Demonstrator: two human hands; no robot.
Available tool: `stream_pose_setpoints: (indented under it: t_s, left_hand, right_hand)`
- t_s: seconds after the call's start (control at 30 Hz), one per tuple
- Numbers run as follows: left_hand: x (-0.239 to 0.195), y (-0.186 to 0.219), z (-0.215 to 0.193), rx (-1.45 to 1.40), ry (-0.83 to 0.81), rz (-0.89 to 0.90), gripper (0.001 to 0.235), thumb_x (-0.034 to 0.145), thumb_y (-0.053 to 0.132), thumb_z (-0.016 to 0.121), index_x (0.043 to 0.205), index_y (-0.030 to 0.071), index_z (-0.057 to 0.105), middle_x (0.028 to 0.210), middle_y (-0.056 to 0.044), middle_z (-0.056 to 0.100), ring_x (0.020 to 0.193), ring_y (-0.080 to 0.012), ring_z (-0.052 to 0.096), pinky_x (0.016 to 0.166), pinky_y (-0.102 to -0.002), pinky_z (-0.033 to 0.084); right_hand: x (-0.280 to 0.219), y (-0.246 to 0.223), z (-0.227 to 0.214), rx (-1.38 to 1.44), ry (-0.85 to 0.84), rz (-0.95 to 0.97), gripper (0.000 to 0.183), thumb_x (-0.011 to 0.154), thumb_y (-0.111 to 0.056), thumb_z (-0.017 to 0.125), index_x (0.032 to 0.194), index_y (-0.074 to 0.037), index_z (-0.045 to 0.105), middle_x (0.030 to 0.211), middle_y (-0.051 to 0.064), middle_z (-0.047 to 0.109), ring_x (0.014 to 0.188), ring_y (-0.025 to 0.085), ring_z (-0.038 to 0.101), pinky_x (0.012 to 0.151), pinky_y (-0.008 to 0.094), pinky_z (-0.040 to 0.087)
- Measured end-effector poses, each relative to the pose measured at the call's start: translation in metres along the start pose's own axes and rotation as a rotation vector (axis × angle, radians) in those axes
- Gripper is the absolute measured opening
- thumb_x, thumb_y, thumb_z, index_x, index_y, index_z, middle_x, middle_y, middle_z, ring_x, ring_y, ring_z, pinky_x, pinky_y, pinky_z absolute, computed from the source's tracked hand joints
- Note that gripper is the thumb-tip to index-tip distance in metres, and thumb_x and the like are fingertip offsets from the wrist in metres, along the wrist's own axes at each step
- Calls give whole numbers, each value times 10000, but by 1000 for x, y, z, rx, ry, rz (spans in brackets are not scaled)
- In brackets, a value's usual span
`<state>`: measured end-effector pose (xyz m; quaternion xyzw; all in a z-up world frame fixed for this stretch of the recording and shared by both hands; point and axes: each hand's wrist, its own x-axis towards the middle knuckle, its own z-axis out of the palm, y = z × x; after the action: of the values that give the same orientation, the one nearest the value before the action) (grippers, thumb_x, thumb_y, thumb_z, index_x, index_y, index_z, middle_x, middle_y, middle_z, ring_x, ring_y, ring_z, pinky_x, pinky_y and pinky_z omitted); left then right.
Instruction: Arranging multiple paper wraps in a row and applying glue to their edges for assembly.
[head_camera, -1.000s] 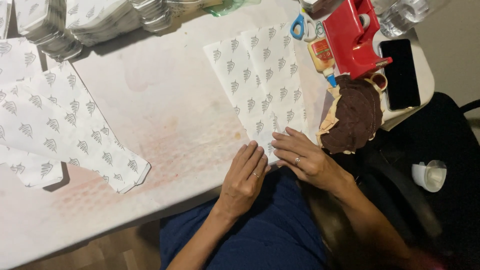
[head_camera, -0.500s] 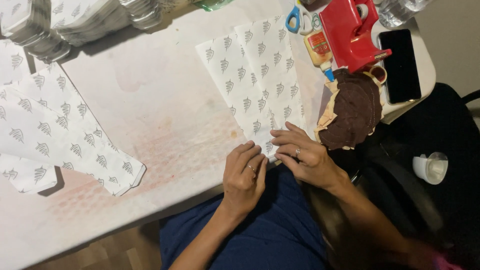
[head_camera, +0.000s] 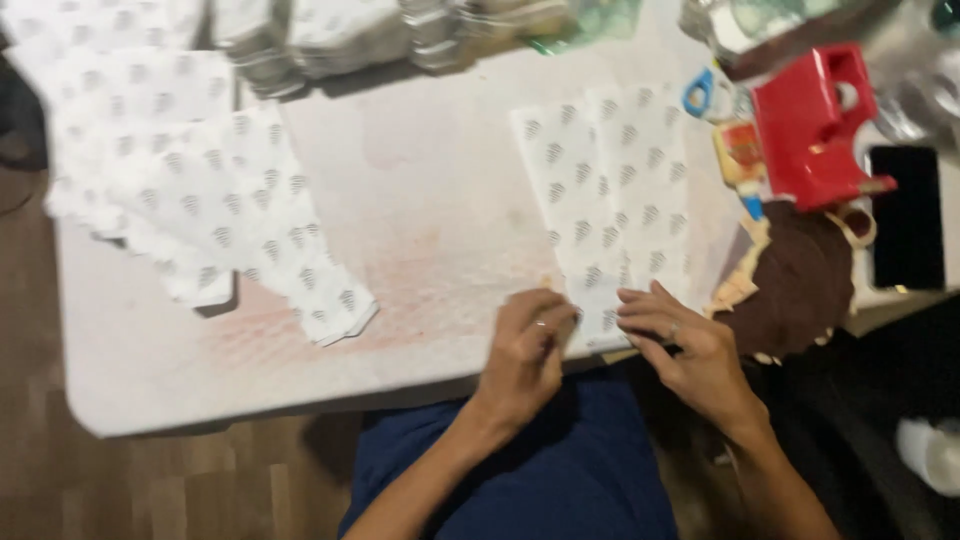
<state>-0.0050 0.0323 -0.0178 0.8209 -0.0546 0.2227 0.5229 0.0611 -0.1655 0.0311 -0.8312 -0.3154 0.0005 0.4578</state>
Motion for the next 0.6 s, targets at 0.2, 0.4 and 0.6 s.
stream_pose_setpoints:
  t_s: [0.2,0.4,0.6]
  left_hand:
    - [-2,-77,-139,1143,217,-217,523,1039,168,529,1502,-63,446,1606,-260,362,1486,-504,306,1175,-691,274]
    - [-18,-66,-115,1064,1,-141,584,982,95,527,1463,-197,367,1543,-417,328,1464,-587,263,1176,-698,250]
    - [-3,-15,-16,724,-117,85,580,994,193,587,1444,-147,454,1533,-383,391,1463,-528,338,1159,-659,259]
  right_hand:
    - [-8,6,3,-13,-53,-108,279,869,85,692,1118,-34,735,1189,131,723,1213,267,681,1264,513,411]
    - [-10,9,4,14,-53,-105,285,877,76,689,1128,-49,736,1188,132,724,1219,267,680,1269,512,391]
    - [0,-13,8,-74,12,-29,239,829,80,720,1017,-46,794,1017,129,773,1090,352,719,1129,548,448]
